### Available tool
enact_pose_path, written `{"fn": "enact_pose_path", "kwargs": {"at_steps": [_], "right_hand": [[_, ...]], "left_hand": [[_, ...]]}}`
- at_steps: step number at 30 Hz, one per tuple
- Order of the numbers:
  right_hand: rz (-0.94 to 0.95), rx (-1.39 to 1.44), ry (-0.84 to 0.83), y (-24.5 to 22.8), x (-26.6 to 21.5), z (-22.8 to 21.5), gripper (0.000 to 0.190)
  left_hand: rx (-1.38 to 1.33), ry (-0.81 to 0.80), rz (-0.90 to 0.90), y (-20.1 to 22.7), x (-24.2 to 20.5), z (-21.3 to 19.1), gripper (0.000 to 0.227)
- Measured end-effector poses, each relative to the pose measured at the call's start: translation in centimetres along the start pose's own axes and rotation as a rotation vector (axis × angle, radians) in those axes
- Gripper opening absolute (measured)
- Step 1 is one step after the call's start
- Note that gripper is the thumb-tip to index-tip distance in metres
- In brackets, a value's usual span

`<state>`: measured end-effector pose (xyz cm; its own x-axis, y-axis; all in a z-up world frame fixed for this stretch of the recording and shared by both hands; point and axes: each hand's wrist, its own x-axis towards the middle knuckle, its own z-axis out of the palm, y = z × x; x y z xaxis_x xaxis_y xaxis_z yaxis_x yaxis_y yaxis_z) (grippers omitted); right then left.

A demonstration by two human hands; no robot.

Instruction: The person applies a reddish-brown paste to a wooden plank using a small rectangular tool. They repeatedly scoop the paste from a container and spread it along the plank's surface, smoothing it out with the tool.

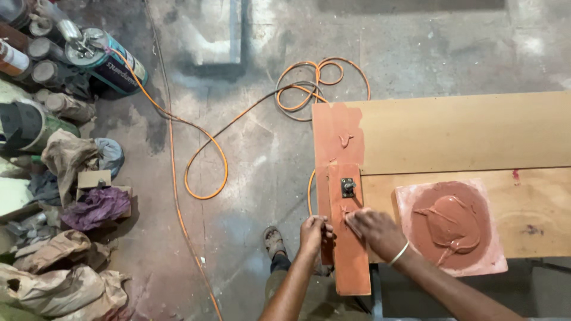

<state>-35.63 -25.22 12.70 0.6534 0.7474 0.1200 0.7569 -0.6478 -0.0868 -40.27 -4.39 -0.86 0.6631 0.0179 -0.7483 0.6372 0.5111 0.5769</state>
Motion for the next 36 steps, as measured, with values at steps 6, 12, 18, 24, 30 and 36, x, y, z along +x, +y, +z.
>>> {"fn": "enact_pose_path", "kwargs": {"at_steps": [6,12,18,24,30,36], "right_hand": [[-0.004,0.065,-0.428,-0.3,-2.9,-0.5,0.036],[0.253,0.054,-0.114,7.2,5.7,-0.8,0.040],[0.227,0.017,-0.242,6.8,6.7,-0.9,0.032],[0.312,0.055,-0.334,7.5,6.1,-1.4,0.039],[0.353,0.008,-0.275,8.0,8.1,-0.3,0.038],[0.304,-0.027,-0.399,6.9,8.3,-1.0,0.024]], "left_hand": [[0.074,0.007,0.062,-0.6,0.4,-0.9,0.020],[0.069,-0.021,0.049,1.0,-1.7,0.6,0.019],[0.084,-0.024,-0.027,1.8,-2.5,2.5,0.020],[0.124,-0.053,0.001,1.1,-1.8,3.0,0.020],[0.099,-0.030,-0.015,1.4,-2.4,2.4,0.018],[0.094,-0.011,0.002,1.1,-2.4,1.8,0.019]]}}
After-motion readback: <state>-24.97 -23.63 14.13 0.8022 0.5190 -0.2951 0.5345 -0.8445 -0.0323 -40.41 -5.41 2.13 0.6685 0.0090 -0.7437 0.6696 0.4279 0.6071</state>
